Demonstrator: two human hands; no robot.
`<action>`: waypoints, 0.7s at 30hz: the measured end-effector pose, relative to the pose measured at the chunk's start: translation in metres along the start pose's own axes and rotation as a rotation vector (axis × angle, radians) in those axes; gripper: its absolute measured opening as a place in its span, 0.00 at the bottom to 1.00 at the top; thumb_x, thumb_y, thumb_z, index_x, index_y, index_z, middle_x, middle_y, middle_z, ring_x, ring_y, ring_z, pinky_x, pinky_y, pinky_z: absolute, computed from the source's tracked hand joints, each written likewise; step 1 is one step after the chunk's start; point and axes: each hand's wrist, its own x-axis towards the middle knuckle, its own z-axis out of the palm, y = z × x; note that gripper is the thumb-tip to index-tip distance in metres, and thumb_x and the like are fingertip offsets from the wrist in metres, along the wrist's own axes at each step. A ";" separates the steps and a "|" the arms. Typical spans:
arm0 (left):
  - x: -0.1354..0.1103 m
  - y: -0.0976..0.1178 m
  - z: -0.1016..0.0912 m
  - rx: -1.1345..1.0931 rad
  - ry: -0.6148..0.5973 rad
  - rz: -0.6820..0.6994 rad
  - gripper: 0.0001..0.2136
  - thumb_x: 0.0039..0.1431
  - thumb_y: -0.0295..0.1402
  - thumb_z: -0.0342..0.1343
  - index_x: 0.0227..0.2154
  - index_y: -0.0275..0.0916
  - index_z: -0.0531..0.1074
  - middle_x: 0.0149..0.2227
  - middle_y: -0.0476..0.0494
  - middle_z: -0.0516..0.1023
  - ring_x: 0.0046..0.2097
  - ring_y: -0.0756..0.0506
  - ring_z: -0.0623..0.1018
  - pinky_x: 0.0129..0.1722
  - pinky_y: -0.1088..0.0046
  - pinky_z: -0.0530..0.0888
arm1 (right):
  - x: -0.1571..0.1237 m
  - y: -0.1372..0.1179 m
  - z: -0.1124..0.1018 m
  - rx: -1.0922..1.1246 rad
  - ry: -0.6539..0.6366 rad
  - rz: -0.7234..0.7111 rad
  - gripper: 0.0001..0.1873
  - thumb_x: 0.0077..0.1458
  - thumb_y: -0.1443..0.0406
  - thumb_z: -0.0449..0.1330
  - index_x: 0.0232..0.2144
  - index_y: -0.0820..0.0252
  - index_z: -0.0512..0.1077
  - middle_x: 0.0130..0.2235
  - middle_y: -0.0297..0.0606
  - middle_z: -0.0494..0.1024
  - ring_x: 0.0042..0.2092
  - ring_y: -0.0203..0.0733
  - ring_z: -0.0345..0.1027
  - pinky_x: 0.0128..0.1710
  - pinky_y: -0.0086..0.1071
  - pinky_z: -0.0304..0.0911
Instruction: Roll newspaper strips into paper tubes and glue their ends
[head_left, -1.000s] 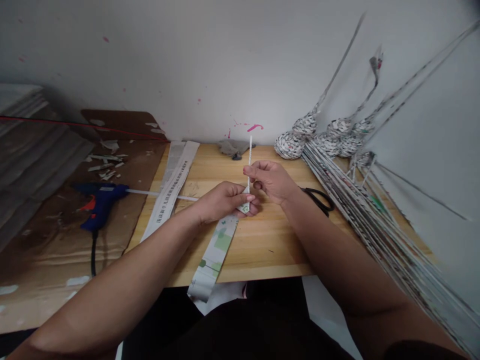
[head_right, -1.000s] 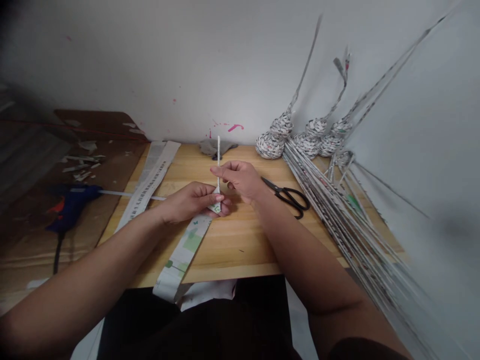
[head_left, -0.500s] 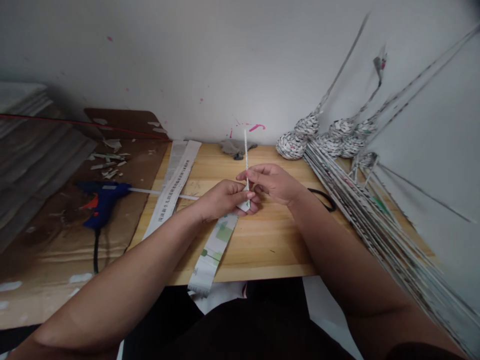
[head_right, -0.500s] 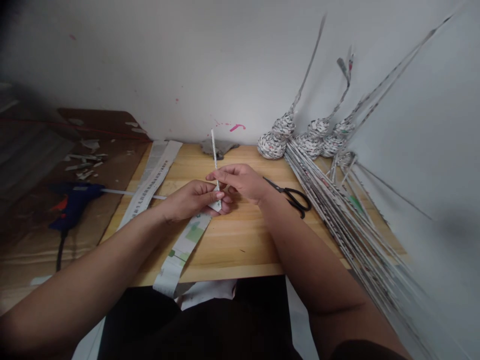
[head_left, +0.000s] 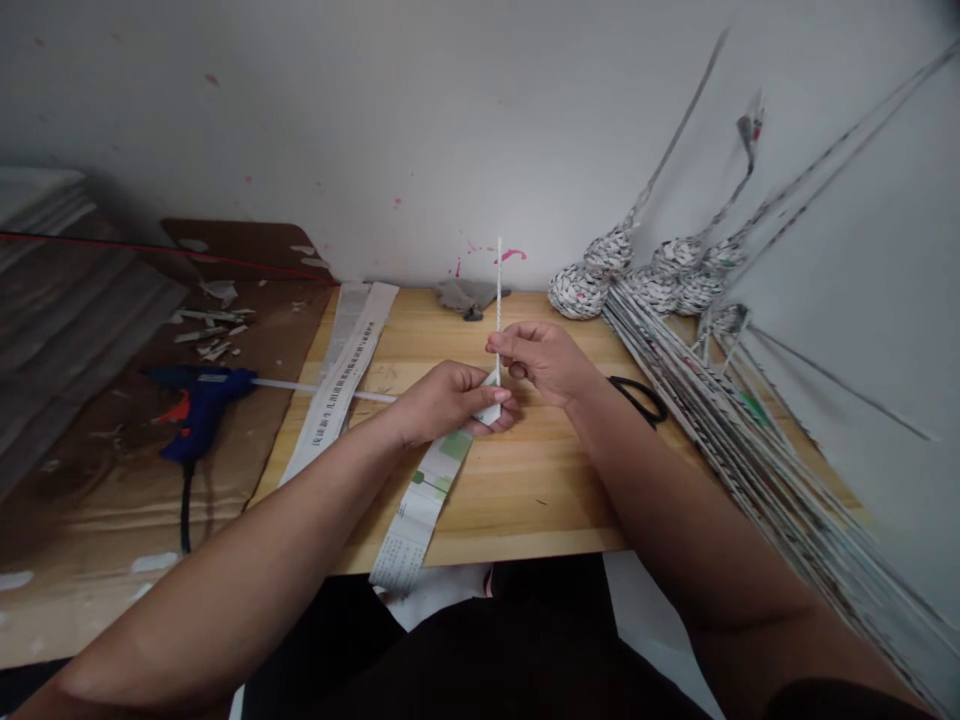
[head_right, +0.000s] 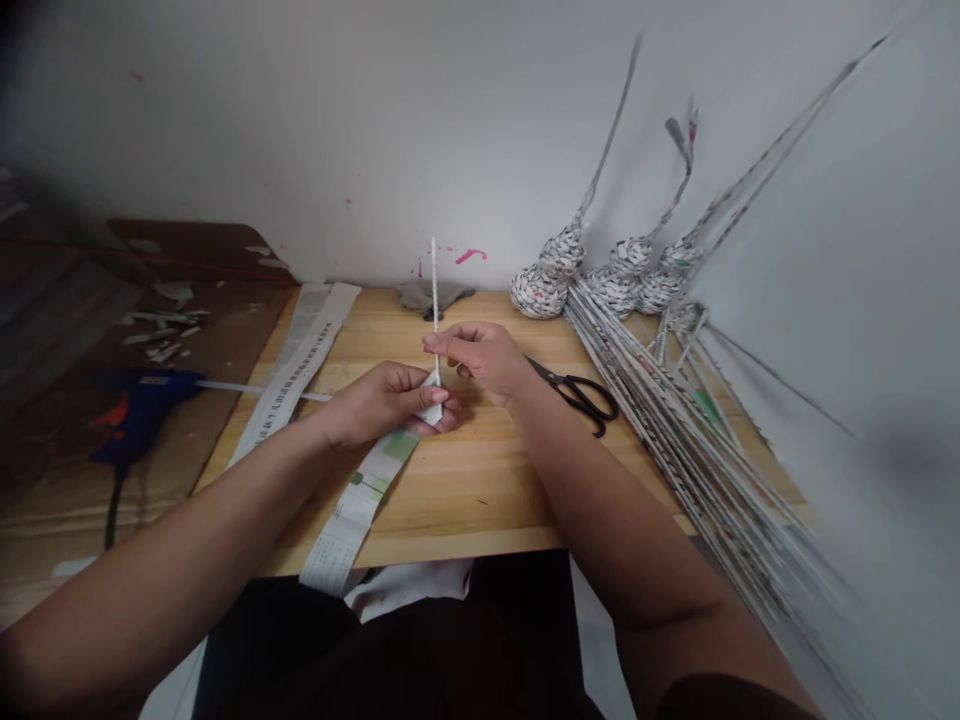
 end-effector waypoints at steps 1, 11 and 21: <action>0.000 0.001 0.000 0.004 0.002 0.002 0.16 0.58 0.44 0.59 0.32 0.33 0.77 0.34 0.41 0.79 0.36 0.48 0.77 0.38 0.70 0.75 | 0.000 0.000 0.002 0.010 0.035 0.000 0.19 0.38 0.54 0.73 0.20 0.62 0.73 0.25 0.31 0.70 0.25 0.29 0.55 0.21 0.26 0.47; -0.001 0.000 0.000 0.020 -0.003 -0.008 0.17 0.57 0.46 0.60 0.35 0.35 0.78 0.37 0.40 0.81 0.40 0.46 0.79 0.42 0.67 0.76 | 0.000 -0.002 0.001 -0.051 0.046 -0.064 0.20 0.39 0.53 0.72 0.20 0.61 0.71 0.20 0.26 0.64 0.22 0.27 0.50 0.20 0.27 0.44; -0.002 0.003 0.001 0.040 -0.004 -0.017 0.16 0.58 0.44 0.59 0.35 0.34 0.78 0.38 0.39 0.81 0.40 0.46 0.79 0.42 0.67 0.76 | -0.001 -0.001 0.000 -0.070 -0.006 -0.058 0.18 0.39 0.54 0.73 0.21 0.61 0.72 0.20 0.26 0.63 0.22 0.28 0.51 0.21 0.27 0.46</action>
